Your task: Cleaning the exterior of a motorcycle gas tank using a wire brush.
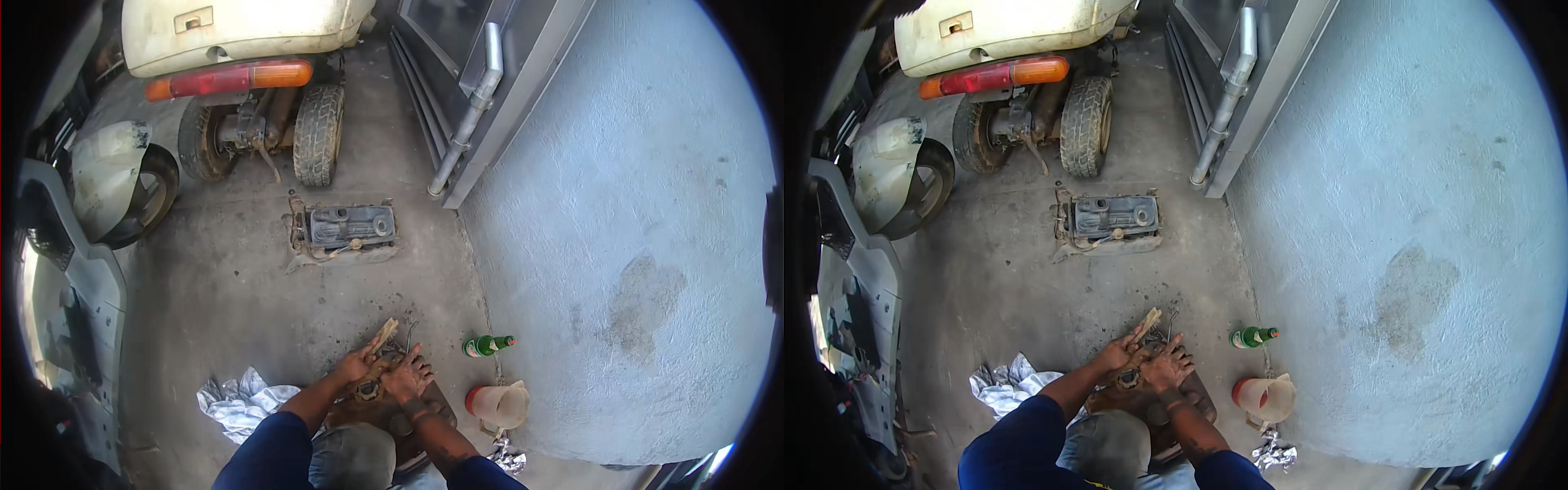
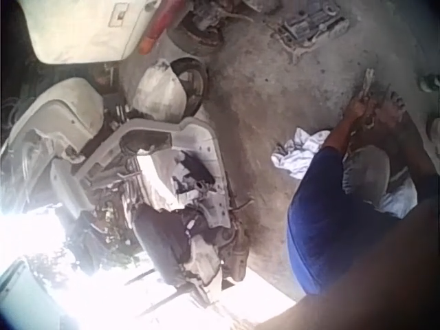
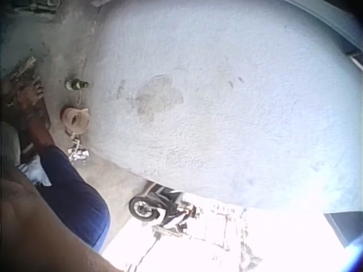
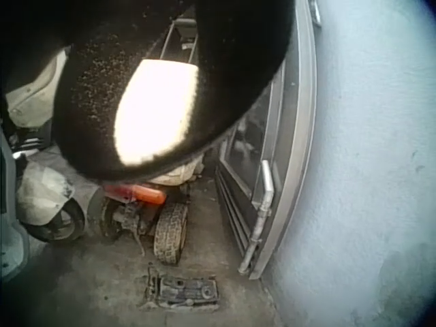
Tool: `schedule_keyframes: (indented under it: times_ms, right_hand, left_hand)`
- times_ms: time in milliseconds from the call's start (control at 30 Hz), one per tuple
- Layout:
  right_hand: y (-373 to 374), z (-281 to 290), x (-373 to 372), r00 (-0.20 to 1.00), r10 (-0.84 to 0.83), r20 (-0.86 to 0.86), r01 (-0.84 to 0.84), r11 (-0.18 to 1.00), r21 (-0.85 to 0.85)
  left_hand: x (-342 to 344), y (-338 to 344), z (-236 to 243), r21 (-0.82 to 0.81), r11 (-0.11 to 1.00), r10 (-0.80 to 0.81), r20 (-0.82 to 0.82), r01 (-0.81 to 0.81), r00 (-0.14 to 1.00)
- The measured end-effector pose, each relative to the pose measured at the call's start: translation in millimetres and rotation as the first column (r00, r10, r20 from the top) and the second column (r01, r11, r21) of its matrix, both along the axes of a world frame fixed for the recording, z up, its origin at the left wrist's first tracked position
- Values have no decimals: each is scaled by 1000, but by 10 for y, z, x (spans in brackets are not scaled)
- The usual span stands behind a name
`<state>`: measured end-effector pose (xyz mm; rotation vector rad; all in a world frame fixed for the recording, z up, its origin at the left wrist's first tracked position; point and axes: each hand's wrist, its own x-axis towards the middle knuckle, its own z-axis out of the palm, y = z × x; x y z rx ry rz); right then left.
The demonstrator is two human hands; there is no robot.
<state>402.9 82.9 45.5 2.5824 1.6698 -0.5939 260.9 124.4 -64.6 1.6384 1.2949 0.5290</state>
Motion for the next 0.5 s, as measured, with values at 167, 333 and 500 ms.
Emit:
schedule_keyframes:
  times_ms: [167, 333, 500]
  right_hand:
    - [27, 78, -52, 999, 2, 32, 1, 994, -108]
    - [7, 3, 0, 999, 11, 31, -8, 996, -92]
    - [4, 14, -4, 1000, 6, -5, -6, 995, -104]
  left_hand:
    - [-14, -28, -40, 30, 999, 24, -34, -23, 999]
    - [58, -40, 7, -16, 999, 40, -142, -43, 989]
    - [40, -42, 8, -50, 998, 36, -191, -46, 981]
